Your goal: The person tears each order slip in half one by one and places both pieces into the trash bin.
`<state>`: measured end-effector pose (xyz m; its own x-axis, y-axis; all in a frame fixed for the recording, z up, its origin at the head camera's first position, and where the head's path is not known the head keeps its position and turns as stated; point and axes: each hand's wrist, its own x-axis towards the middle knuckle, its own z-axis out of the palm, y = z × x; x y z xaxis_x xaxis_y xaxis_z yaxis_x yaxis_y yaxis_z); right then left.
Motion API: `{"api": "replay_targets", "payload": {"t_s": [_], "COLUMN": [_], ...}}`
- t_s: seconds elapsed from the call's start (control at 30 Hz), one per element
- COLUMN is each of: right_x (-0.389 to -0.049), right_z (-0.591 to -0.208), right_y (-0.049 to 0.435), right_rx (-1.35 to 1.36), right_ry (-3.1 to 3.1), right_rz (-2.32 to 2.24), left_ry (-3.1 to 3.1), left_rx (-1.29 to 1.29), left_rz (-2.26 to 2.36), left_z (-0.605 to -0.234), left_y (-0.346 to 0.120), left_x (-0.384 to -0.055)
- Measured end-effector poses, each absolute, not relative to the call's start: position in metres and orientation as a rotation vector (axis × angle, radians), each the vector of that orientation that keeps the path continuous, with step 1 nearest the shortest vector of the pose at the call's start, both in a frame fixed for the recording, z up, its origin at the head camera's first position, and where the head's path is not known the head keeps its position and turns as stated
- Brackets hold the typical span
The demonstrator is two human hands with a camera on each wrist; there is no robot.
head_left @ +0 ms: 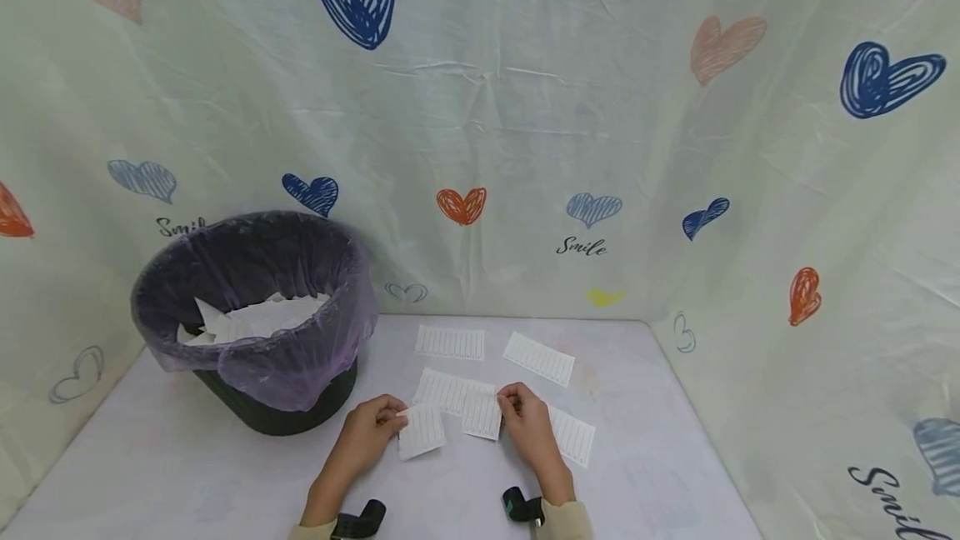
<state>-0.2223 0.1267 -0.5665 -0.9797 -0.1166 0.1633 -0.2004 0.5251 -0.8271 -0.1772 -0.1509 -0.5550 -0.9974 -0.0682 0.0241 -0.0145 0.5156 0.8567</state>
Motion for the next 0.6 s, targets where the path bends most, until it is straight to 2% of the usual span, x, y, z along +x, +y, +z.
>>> {"api": "replay_targets", "payload": {"t_s": [0.6], "right_x": [-0.2206], "right_z": [-0.5612], "right_y": [0.1251], "right_rx": [0.203], "right_ry": [-2.641], "right_rz": [1.508], "left_ry": [-2.677], "left_rx": [0.097], "left_rz": [-1.537], "left_z": [-0.5601], "left_y": [-0.154], "left_x": [-0.1782]}}
